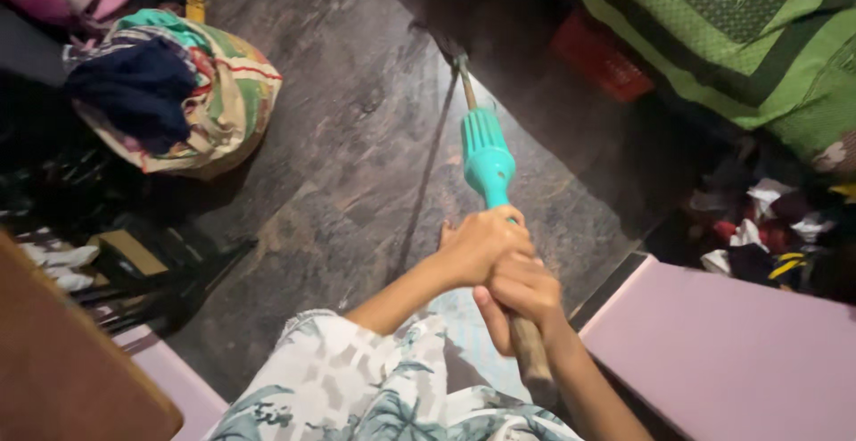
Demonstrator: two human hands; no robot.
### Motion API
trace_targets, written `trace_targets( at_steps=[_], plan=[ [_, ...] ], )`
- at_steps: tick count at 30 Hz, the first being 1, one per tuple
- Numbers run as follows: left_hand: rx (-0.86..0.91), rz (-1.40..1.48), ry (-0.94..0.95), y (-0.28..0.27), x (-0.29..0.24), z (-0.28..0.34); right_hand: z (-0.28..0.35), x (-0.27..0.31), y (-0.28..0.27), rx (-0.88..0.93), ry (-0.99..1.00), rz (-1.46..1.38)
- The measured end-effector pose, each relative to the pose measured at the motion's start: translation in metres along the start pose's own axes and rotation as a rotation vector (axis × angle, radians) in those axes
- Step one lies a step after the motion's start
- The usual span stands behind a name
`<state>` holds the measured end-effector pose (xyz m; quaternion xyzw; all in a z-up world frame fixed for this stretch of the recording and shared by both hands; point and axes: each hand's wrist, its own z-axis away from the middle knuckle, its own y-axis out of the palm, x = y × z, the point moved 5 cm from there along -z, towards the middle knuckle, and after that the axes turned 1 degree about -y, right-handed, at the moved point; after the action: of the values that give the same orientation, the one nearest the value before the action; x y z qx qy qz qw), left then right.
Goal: The person mops a tiled floor using a teal spray mop, moving back and forth in a bedroom. The person navigates around a laundry bag and a bed while cleaning the floor surface.
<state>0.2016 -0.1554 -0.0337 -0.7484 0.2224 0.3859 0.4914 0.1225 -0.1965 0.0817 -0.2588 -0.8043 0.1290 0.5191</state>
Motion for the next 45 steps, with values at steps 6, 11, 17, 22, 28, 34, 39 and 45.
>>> trace_targets(
  at_steps=[6, 11, 17, 22, 28, 34, 39, 45],
  plan=[
    [0.225, -0.033, 0.087, -0.029, -0.095, 0.081, 0.036, 0.115, 0.031, -0.028, -0.032, -0.090],
    [0.238, -0.031, 0.108, -0.034, -0.133, 0.136, 0.068, 0.165, 0.057, 0.006, -0.054, -0.187],
    [0.143, 0.039, 0.149, -0.026, -0.131, 0.156, 0.090, 0.166, 0.074, -0.222, -0.098, -0.223],
    [0.112, 0.033, 0.214, -0.015, -0.118, 0.147, 0.092, 0.146, 0.069, -0.330, -0.272, -0.324],
    [0.113, -0.019, 0.253, -0.016, -0.086, 0.104, 0.061, 0.106, 0.051, -0.303, -0.301, -0.321],
    [0.094, -0.103, 0.286, -0.014, -0.025, 0.028, 0.013, 0.029, 0.025, -0.303, -0.301, -0.201],
    [-0.017, -0.092, 0.276, -0.010, 0.058, -0.052, -0.031, -0.070, 0.013, -0.249, -0.327, -0.028],
    [-0.139, -0.003, -0.005, -0.002, 0.172, -0.112, -0.075, -0.199, 0.029, 0.005, -0.299, 0.041]
  ],
)
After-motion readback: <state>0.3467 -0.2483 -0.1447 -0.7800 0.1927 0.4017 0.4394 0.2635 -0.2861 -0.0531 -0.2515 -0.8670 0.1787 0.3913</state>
